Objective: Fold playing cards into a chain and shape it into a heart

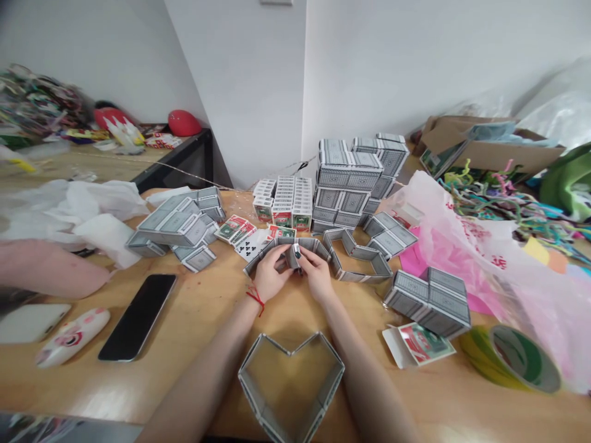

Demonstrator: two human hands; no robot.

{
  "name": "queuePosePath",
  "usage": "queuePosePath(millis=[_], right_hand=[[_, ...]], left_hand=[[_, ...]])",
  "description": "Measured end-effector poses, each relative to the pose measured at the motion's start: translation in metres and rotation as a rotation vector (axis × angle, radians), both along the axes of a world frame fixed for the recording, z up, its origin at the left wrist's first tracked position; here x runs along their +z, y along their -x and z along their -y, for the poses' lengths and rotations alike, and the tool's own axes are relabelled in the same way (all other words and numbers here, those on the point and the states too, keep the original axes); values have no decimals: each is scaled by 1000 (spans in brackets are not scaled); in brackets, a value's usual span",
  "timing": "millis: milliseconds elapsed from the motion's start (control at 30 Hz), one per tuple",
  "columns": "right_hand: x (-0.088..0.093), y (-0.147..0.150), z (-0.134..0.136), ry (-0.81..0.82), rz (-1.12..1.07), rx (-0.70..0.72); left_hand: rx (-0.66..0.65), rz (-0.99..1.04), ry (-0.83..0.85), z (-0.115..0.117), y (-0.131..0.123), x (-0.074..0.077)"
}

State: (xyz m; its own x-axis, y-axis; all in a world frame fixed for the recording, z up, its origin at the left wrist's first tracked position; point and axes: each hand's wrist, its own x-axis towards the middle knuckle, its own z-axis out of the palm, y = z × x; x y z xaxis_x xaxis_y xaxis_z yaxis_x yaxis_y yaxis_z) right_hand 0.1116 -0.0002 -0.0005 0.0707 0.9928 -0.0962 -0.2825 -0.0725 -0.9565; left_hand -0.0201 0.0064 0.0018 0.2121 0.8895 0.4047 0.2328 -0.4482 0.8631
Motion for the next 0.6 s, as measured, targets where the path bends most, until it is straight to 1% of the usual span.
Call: queuePosePath(millis=[100, 200, 367, 467, 600], right_hand=[[-1, 0, 0, 12, -13, 21], [1, 0, 0, -14, 23, 37], [3, -1, 2, -109, 193, 1], [2, -1, 2, -153, 272, -28], [0, -3, 2, -167, 354, -66]], left_hand=[[23, 15, -13, 0, 0, -1], [38, -18, -35, -1, 1, -3], [72, -128, -82, -1, 2, -3], [77, -144, -98, 0, 2, -2], [63, -156, -103, 1, 1, -1]])
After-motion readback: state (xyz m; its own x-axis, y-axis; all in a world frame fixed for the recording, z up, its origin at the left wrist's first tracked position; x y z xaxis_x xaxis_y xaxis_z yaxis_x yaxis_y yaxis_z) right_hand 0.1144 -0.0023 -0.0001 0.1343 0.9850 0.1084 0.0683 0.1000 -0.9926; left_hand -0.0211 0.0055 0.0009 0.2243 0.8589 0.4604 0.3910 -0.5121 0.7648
